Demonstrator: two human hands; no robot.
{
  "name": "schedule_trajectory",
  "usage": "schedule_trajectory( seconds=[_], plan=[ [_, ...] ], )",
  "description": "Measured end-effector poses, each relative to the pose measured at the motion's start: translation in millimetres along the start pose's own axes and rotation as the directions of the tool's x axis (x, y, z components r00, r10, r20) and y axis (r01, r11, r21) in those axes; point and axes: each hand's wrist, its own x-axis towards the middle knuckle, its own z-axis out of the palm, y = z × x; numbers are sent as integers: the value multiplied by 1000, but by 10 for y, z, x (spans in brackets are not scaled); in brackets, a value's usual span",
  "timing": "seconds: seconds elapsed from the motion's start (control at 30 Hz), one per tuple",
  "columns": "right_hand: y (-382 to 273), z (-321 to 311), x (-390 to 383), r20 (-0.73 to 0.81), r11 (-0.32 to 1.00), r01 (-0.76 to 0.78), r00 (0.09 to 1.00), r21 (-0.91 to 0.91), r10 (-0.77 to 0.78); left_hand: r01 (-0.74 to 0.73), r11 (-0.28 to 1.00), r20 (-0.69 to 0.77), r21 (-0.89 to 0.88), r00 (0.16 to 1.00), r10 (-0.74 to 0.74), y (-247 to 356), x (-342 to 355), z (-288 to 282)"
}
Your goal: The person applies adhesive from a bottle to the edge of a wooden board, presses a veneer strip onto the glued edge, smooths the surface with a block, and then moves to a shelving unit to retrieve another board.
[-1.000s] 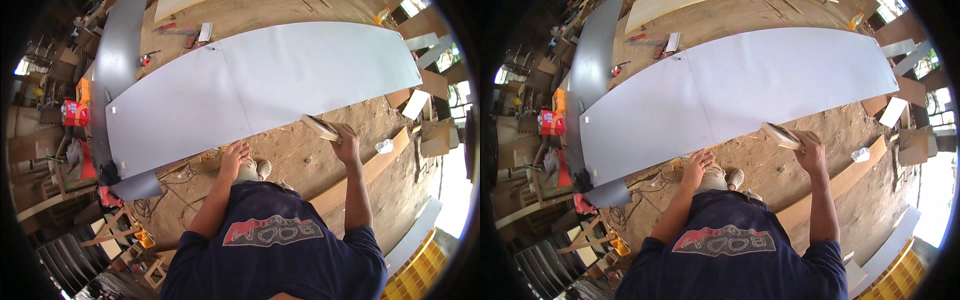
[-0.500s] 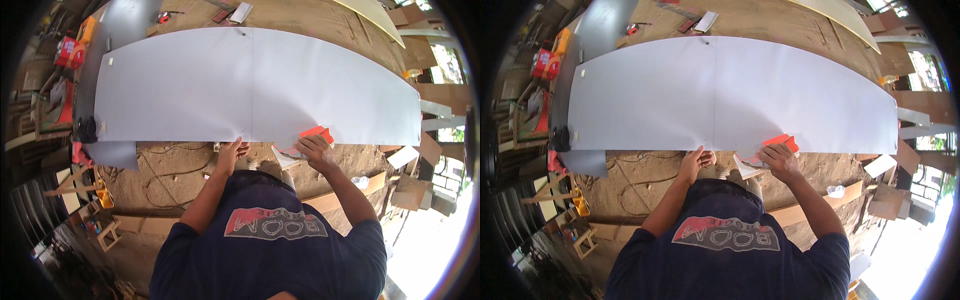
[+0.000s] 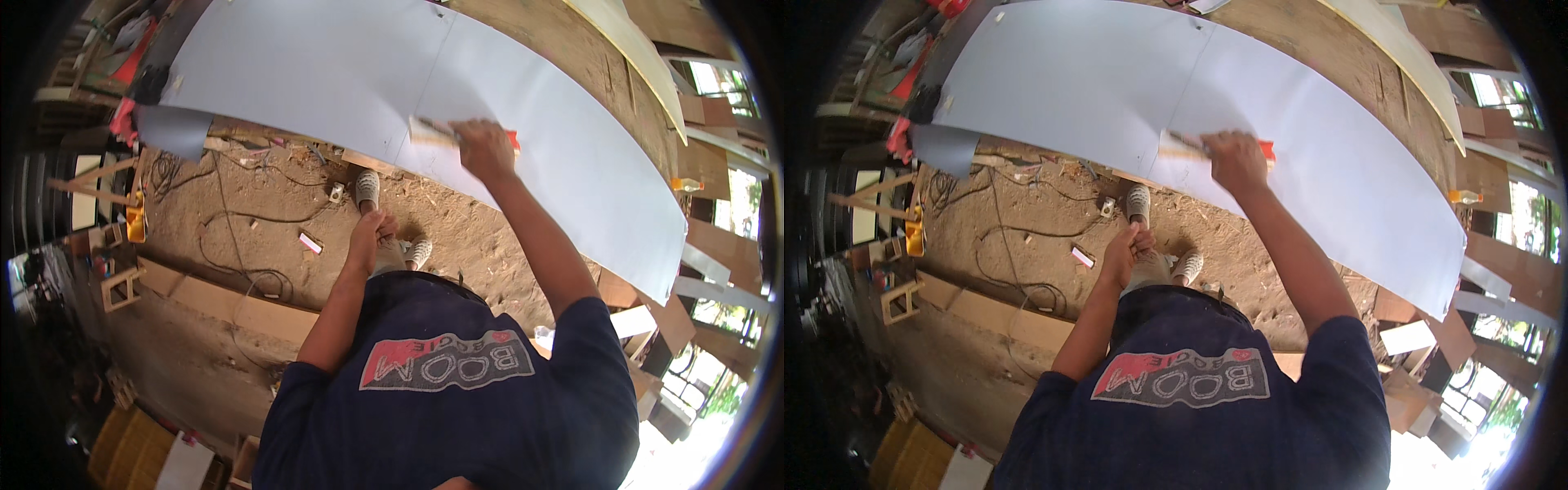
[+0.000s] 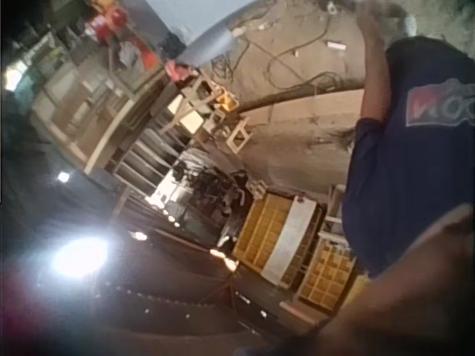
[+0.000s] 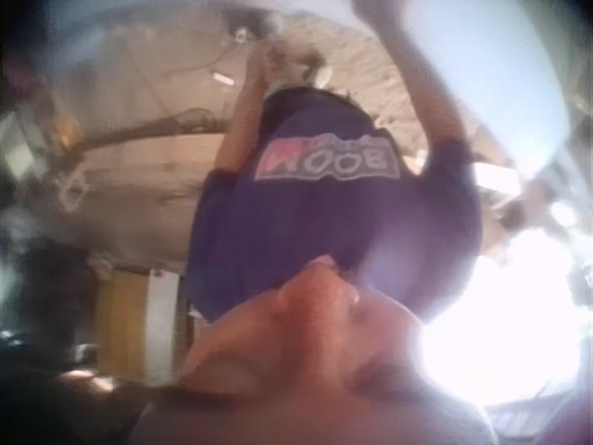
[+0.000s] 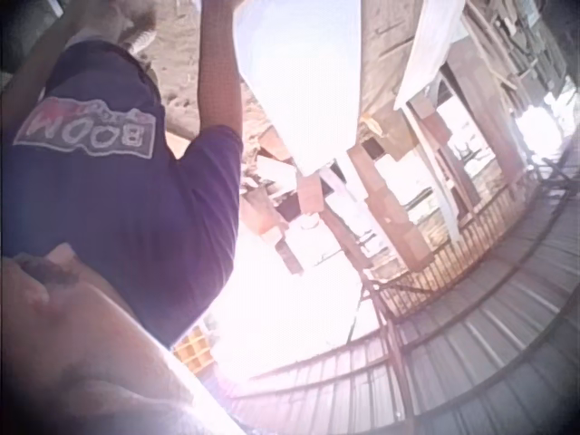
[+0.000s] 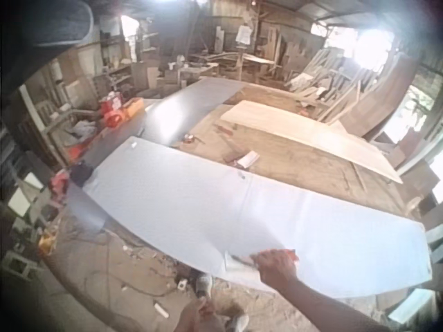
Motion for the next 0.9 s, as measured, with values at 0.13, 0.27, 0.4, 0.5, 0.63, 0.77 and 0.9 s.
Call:
schedule_trajectory(
  seconds=[0.13, 0.27, 0.4, 0.5, 0.63, 0.77, 0.9],
  plan=[
    [85, -72, 318, 11, 987, -158, 987, -22, 158, 72, 994, -101, 88, 993, -63, -389, -432, 148],
    [32, -308, -159, -8, 999, 0, 1000, 38, 0, 19, 1000, -140, -3, 990, -19, -683, -736, 92],
    [25, -229, -811, 44, 988, 154, 987, -5, -153, 28, 999, -160, -32, 987, -33, -858, -826, 54],
    [-72, -159, -893, 78, 986, 169, 983, -17, -167, 2, 1000, -203, -3, 979, -2, -915, -799, 90],
    [-208, -50, -669, 118, 983, 168, 980, -69, -159, -7, 999, -193, -46, 981, -2, -951, -673, 145],
    [-349, 50, -240, 109, 981, 150, 985, -123, -137, -14, 997, -131, -75, 991, 4, -960, -512, 227],
    [-289, 223, 470, 78, 976, 65, 996, -210, -49, -26, 1000, -108, 16, 994, 27, -762, -463, 325]
  ],
)
